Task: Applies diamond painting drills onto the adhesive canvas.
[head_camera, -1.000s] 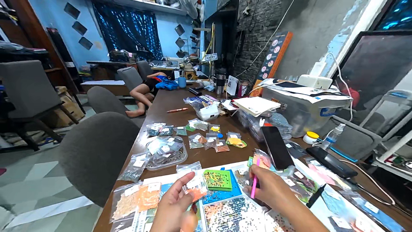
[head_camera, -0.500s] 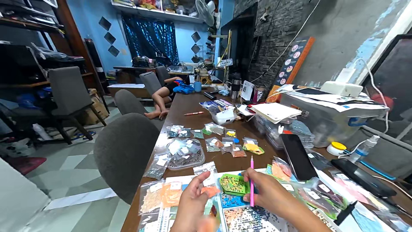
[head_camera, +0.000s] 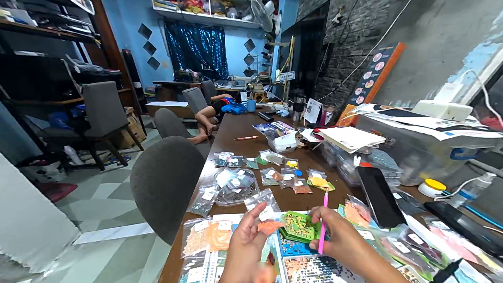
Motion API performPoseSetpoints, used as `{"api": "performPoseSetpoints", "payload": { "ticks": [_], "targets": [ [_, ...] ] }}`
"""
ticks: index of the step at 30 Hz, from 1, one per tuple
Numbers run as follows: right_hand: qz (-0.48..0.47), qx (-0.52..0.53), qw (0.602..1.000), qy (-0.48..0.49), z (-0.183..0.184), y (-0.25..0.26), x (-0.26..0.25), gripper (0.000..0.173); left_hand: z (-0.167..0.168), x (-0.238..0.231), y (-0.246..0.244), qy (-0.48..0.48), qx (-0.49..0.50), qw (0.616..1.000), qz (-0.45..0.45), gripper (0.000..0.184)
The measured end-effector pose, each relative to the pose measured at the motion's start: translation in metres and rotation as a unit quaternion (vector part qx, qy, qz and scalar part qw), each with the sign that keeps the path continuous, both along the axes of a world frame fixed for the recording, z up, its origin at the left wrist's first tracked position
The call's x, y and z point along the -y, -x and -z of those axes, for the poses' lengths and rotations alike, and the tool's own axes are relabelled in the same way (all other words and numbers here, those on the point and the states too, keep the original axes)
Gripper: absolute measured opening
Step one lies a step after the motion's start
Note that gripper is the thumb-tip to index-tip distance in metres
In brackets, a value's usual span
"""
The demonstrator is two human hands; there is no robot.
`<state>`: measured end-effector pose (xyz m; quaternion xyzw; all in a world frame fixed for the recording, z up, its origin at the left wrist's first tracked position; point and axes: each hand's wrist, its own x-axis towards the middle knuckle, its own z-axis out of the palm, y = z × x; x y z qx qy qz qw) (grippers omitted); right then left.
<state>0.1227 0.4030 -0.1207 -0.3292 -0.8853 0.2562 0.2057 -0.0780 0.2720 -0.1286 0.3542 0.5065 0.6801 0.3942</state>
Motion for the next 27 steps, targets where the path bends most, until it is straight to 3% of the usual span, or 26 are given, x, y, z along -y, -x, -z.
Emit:
{"api": "performPoseSetpoints", "payload": {
  "ticks": [3, 8, 16, 27],
  "targets": [
    [0.037, -0.045, 0.998, -0.008, 0.001, -0.008, -0.005, 0.044, 0.001, -0.001, 0.000, -0.038, 0.012, 0.999, -0.029, 0.058],
    [0.091, -0.044, 0.994, 0.039, -0.006, -0.015, -0.014, 0.042, 0.000, -0.003, 0.003, -0.011, 0.020, 0.999, -0.044, 0.058],
    [-0.021, 0.022, 0.996, 0.089, 0.005, -0.002, -0.012, 0.036, -0.003, -0.003, 0.002, 0.008, 0.033, 0.998, -0.044, 0.056],
    [-0.032, 0.062, 0.995, 0.078, 0.007, 0.002, -0.012, 0.034, 0.000, -0.004, 0.004, 0.018, 0.023, 0.999, -0.030, 0.055]
  ]
}}
